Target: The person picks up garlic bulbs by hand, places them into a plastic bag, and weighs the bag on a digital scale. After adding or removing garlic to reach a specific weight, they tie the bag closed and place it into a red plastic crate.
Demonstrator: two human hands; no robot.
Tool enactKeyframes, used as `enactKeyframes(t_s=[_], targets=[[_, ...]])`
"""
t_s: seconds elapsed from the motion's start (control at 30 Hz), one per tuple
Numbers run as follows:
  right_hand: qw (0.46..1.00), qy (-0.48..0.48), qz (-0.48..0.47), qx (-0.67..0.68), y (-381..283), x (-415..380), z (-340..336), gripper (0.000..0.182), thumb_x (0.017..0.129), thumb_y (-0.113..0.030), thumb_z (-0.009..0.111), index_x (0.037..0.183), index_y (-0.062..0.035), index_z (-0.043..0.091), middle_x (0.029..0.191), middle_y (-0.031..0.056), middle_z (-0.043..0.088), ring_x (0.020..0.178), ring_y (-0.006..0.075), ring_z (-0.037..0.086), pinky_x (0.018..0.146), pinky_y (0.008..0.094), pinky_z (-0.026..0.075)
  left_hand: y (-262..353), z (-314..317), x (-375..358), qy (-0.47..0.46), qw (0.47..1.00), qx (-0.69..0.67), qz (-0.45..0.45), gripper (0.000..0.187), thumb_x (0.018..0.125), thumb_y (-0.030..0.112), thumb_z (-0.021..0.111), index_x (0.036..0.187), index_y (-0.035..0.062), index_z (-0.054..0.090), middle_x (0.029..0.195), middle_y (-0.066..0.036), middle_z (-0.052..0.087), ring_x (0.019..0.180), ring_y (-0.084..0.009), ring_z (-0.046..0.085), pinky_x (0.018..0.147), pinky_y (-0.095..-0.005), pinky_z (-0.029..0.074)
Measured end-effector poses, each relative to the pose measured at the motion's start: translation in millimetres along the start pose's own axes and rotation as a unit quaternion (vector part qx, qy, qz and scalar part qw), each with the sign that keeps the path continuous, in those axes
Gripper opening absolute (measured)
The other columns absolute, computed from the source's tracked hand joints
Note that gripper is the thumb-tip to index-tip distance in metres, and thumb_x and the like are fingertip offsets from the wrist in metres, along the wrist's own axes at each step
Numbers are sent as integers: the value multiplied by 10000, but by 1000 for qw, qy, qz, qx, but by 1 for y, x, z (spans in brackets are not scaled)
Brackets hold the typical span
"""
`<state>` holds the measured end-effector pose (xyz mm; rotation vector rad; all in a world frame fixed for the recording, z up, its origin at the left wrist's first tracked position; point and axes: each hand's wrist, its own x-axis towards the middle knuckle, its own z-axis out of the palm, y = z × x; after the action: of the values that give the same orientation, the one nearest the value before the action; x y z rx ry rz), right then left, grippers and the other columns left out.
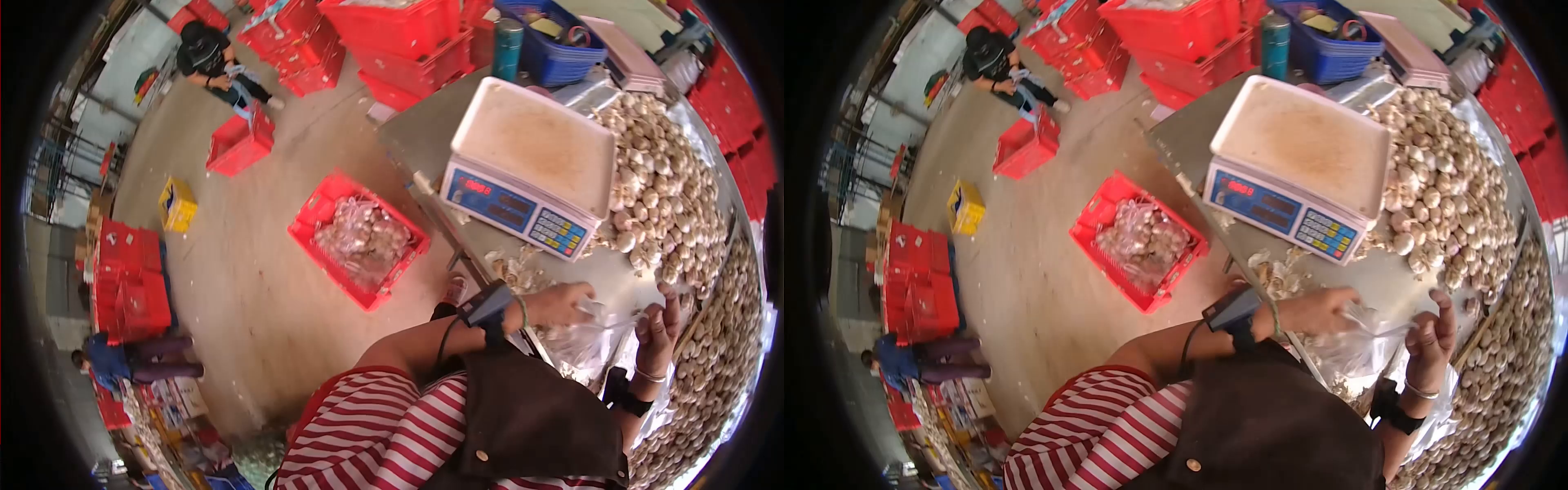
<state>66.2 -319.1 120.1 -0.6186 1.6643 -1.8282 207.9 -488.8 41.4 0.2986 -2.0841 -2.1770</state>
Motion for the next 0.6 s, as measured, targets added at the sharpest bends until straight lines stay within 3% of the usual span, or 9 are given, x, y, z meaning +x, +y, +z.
enactKeyframes(t_s=[0.1,0.17,0.27,0.3,0.37,0.4,0.47,0.5,0.6], targets=[[979,-200,-1,-31,-34,2,88,613,709,-194,796,1193,29,492,724,-9,548,589,70,498,516,200,394,-8,3,-9,-58,984,113,128,177,887,173,600,966,15,615,709,-144,595,630,-248,587,585,-359,461],[964,-262,-19,44,-42,8,105,676,668,-278,835,1151,46,491,749,69,584,619,115,559,528,218,430,25,-38,-35,-53,985,108,124,173,884,167,599,947,7,621,726,-157,596,664,-263,593,616,-356,458],[978,-154,-102,-98,-54,26,138,728,731,-384,783,1217,61,474,956,157,633,806,165,604,686,261,462,38,-127,-100,-20,990,94,103,183,884,162,595,906,-15,637,743,-163,605,711,-276,609,657,-353,454],[960,-184,-129,-168,-52,43,134,634,802,-345,728,1239,44,483,1068,148,619,917,176,593,751,278,457,35,-151,-127,58,989,58,120,202,876,177,588,878,-22,625,677,-141,600,604,-189,566,596,-330,450],[965,-123,-124,-195,-32,62,113,462,866,-236,664,1217,23,514,1107,112,613,959,171,585,743,284,462,56,-199,-184,153,975,-90,-131,185,896,190,603,909,17,665,731,-12,612,655,-72,539,570,-243,430],[970,-91,-99,-201,-19,67,88,372,890,-137,617,1216,14,519,1102,92,617,966,163,591,739,277,466,31,-223,-209,243,947,-10,-212,209,893,199,613,990,19,657,794,14,613,719,-64,557,575,-212,431],[969,44,-31,-243,-1,67,48,326,906,-94,580,1208,18,531,1070,84,633,913,153,612,716,249,474,-13,-254,-238,421,900,-25,-109,329,874,115,603,1186,12,586,1056,-57,623,925,-125,598,772,-257,505],[964,104,12,-243,9,66,26,332,908,-91,577,1222,7,534,1064,86,638,913,162,617,725,251,479,-45,-280,-248,443,869,215,-47,370,860,74,600,1223,14,552,1148,-80,586,1007,-161,571,922,-313,467],[921,192,29,-339,80,36,-101,324,867,-127,616,1167,-7,585,1051,107,656,909,182,637,736,289,508,-39,-281,-245,613,778,33,-134,341,911,219,560,1176,7,543,1081,-87,585,1052,-211,563,924,-345,413]])
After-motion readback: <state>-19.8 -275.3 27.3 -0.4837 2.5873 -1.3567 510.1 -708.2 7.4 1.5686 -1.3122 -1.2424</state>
